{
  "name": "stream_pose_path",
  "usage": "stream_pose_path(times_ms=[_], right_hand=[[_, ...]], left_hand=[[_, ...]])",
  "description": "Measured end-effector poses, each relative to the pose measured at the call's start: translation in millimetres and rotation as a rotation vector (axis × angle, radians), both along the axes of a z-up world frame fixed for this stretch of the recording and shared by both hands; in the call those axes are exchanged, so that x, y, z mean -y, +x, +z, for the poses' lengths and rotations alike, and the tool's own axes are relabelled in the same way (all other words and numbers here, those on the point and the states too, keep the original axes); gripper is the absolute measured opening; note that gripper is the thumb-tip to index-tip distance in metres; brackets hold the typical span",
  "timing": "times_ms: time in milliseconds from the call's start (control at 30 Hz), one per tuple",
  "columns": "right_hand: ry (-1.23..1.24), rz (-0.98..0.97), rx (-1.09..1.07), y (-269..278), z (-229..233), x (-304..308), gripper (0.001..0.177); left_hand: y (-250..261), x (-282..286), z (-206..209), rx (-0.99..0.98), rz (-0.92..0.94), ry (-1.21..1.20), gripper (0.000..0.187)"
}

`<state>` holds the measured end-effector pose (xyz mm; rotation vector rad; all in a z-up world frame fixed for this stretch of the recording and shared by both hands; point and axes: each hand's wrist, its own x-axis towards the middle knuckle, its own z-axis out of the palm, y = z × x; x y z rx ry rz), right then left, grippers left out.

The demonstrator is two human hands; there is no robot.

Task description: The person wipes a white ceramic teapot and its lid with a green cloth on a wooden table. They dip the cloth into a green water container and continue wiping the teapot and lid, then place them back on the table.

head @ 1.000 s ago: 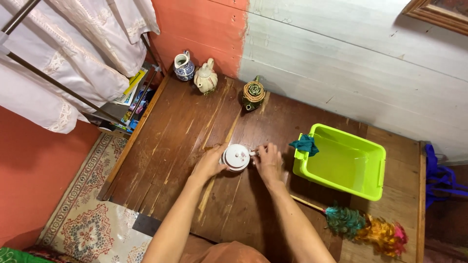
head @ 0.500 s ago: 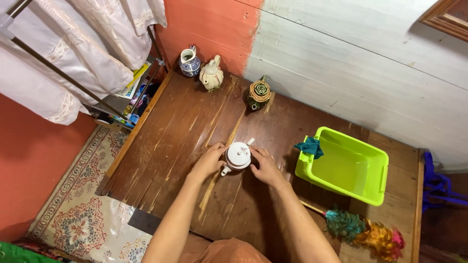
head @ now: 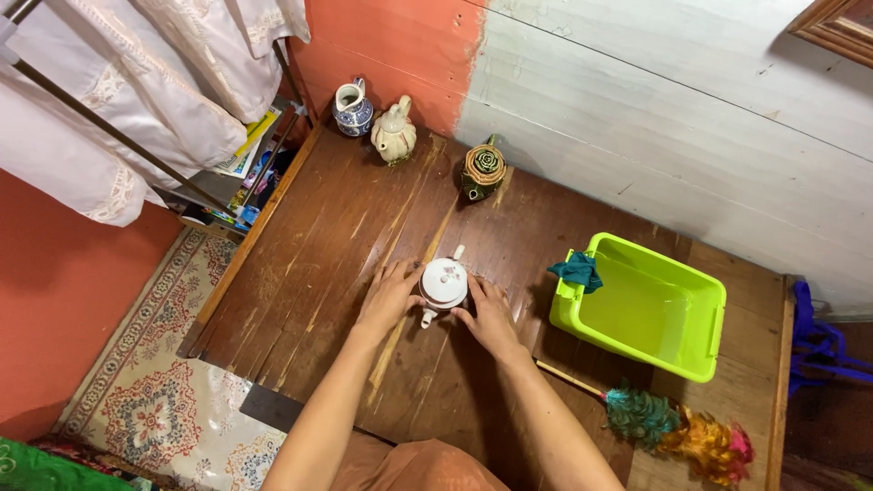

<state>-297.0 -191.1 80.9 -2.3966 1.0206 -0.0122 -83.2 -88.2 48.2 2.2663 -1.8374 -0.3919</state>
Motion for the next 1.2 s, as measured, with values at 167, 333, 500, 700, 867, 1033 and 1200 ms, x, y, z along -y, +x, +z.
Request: stream_pose_path(times_ms=[167,333,500,700,867,1033,1200], right_hand=[[-0.090,0.034,-0.018,5,-1,6,0.076],[-0.170,0.038,-0.042,4,-5,-6,0.080],[-0.158,0.026,0.016,12,-20,4,0.073],[-0.114,0.046,0.060,36,-17,29,0.071],[-0.109,0.051,0.121,62,-28,50,0.071],[-0.138,0.052,0.119,86,-30,72,0.070],[-0.343,-0.027,0.055,102,-20,85,0.096]], left_hand=[[-11,-6,18,0.009,0.058,-0.032,0.079],[-14,-5,39,-0.017,0.076,-0.045,0.073],[-11,-4,43,-0.027,0.114,-0.040,0.073],[8,9,58,-0.059,0.158,-0.081,0.068],[35,29,33,-0.032,0.178,-0.072,0.072],[59,53,28,-0.020,0.180,-0.059,0.073],[70,76,43,0.026,0.211,-0.059,0.087]])
